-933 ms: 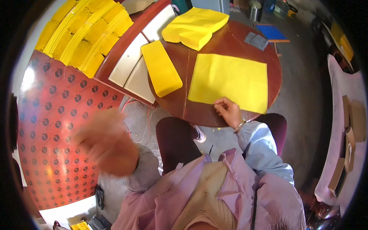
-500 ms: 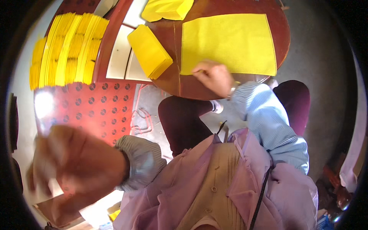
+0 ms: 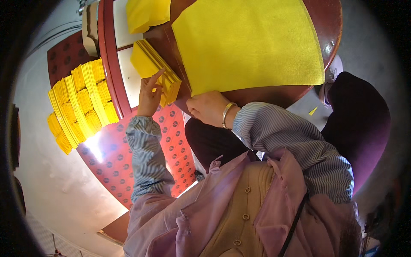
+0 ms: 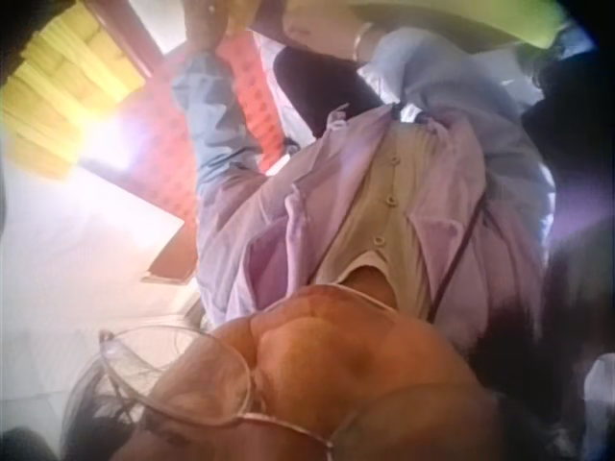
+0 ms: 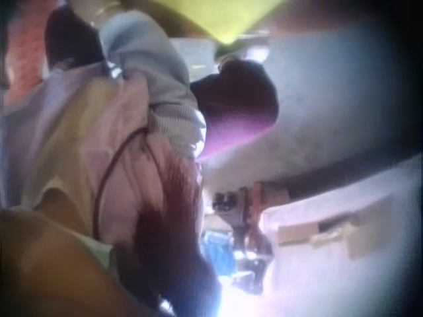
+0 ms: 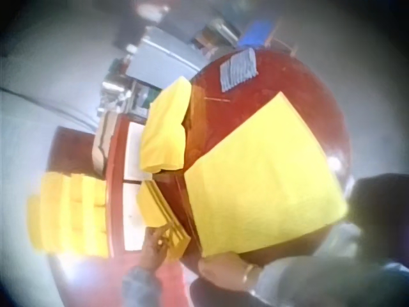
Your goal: The person folds yellow paper sheets by hand on a round table, aligning edges and pressing creases. The person repeatedly picks up sheets, folds them in half, and stacks the folded pieces.
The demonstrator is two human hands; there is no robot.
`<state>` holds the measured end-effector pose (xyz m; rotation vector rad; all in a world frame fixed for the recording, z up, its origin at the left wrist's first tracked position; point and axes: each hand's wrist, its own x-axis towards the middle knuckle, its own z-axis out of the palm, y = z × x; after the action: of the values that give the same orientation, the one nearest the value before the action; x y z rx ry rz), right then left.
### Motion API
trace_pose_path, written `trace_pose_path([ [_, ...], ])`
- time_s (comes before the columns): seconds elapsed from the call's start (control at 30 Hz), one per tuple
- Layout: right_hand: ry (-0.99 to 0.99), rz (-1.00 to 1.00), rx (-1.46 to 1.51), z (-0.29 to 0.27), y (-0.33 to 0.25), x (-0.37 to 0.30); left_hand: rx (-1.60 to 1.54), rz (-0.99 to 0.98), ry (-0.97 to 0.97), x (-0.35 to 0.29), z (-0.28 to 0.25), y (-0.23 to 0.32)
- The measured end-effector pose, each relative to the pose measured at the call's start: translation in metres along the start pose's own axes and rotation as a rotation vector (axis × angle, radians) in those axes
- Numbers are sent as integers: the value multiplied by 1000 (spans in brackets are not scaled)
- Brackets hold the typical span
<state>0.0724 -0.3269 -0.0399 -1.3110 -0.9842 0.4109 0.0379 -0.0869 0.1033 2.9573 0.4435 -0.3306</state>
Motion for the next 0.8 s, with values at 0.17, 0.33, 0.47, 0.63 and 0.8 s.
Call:
trace_pose_path([
  [0.17, -21, 63, -10, 2, -4, -2, -7, -32, -131, 5, -7, 8],
  [0.33, -20, 79, -4, -1, -6, -1, -206, -131, -59, 1, -7, 12],
  [0.47, -27, 86, 20, -3, -8, 0, -236, -180, -29, 2, -5, 15],
  [0.63, -17, 85, -1, -4, -9, 1, -51, -147, -21, 5, 2, 26],
  [0.8, -41, 72, -48, -4, -8, 1, 83, -223, 15, 7, 9, 26],
])
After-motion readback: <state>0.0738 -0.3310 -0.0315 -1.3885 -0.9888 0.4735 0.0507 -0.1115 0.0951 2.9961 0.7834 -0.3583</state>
